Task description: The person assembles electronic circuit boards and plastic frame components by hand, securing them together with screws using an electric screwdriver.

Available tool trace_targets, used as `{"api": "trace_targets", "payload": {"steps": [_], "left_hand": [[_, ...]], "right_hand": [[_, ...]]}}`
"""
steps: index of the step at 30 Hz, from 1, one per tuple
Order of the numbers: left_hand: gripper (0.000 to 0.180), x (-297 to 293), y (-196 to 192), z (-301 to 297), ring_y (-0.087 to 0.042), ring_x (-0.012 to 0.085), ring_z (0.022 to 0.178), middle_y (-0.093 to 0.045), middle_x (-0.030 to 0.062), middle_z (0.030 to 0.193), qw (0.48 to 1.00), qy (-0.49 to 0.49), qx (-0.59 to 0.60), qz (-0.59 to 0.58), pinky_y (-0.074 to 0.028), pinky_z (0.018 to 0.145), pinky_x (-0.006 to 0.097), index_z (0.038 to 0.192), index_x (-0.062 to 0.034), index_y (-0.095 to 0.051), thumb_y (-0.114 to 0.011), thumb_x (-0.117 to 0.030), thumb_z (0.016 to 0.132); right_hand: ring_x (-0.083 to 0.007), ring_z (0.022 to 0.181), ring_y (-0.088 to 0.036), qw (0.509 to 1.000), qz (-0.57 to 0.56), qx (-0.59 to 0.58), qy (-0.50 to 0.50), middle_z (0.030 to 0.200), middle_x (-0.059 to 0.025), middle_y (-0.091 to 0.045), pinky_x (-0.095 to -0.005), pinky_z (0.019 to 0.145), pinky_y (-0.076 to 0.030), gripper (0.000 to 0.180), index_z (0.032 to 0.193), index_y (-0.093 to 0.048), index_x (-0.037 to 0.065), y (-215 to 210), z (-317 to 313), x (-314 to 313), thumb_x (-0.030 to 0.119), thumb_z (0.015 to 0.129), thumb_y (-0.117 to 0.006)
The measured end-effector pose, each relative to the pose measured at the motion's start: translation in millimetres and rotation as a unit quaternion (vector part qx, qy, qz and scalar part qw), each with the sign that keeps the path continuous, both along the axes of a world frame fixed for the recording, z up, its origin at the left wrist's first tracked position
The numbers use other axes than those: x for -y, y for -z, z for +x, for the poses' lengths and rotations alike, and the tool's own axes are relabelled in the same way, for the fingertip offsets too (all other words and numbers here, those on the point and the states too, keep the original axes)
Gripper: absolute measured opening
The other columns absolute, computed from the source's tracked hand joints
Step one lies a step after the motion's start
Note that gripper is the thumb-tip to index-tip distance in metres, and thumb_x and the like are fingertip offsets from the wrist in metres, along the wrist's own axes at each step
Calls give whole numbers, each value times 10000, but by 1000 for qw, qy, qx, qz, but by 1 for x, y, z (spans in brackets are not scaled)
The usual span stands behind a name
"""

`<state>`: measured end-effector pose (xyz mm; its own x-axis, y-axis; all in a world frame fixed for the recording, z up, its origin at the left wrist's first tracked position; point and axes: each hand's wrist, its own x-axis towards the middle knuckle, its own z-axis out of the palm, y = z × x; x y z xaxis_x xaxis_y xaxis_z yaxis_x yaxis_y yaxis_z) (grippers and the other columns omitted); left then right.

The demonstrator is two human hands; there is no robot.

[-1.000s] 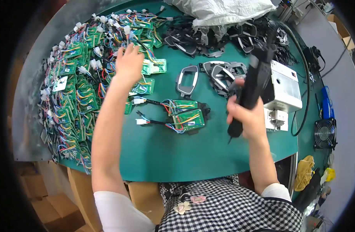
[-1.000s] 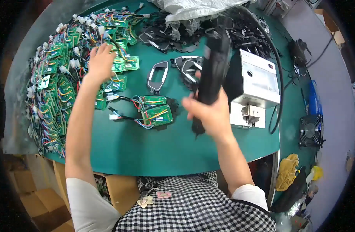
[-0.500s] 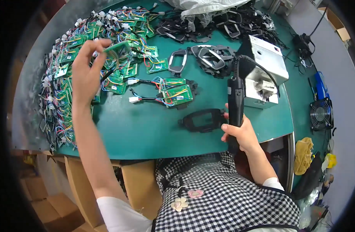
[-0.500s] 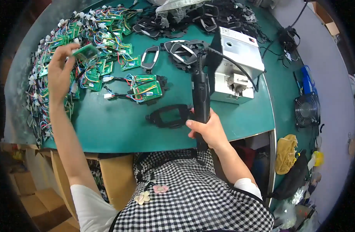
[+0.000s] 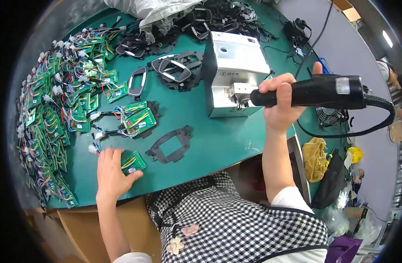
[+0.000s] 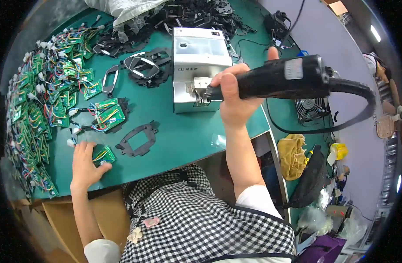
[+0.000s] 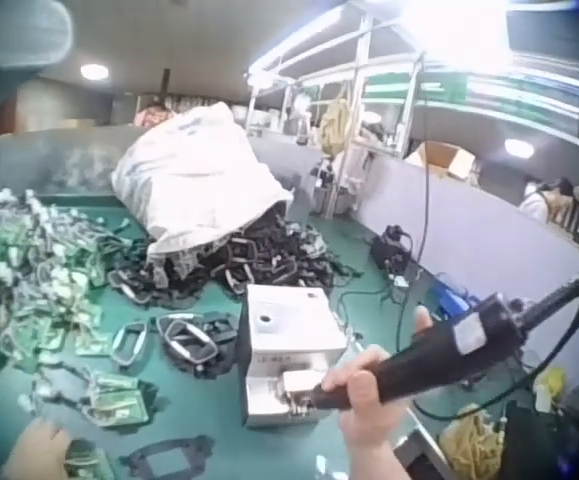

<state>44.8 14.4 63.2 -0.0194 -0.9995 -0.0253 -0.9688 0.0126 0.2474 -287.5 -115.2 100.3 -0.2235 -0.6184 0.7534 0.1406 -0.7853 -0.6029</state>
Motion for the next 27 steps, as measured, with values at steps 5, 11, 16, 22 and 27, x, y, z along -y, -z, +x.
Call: {"api": "trace_targets", "payload": {"steps": [5,11,16,22,27], "left_hand": [[550,-9,14,8,-488,350,895,-493,130,901,998,52,3,-45,-364,953,450,909,-22,-485,-814,-163,490],[502,-11,-13,-17,-546,320,849,-545,121,919,971,-126,-204,15,-455,771,412,944,-26,-533,-797,-161,538],[525,2,9,-60,-525,300,842,-541,115,932,972,-35,-160,-167,-441,713,386,1031,-29,-564,-774,-168,570],[525,16,20,-88,-496,284,914,-532,108,973,980,-44,-144,-128,-417,761,383,1013,-1,-586,-784,-112,539],[531,21,27,-94,-495,262,896,-519,86,976,984,-40,-139,-106,-387,742,369,1004,-16,-594,-790,-144,527]], "right_hand": [[-197,604,-569,985,48,8,-163,700,-114,-568,-312,624,-488,947,1388,-39,32,4,-8,7,213,737,-701],[-234,584,-580,962,49,-44,-266,659,-137,-568,-334,611,-492,867,1389,-80,42,-3,-8,30,119,732,-640],[-170,505,-526,995,88,-36,-35,587,-98,-536,-294,547,-467,706,1364,-112,-8,-10,3,16,65,789,-516],[-195,505,-499,984,135,38,-107,648,-87,-491,-352,534,-464,684,1395,-84,129,-4,44,-18,141,835,-476],[-201,538,-544,961,171,80,-200,653,-101,-524,-368,559,-488,863,1409,72,138,17,81,-22,104,828,-565]]}}
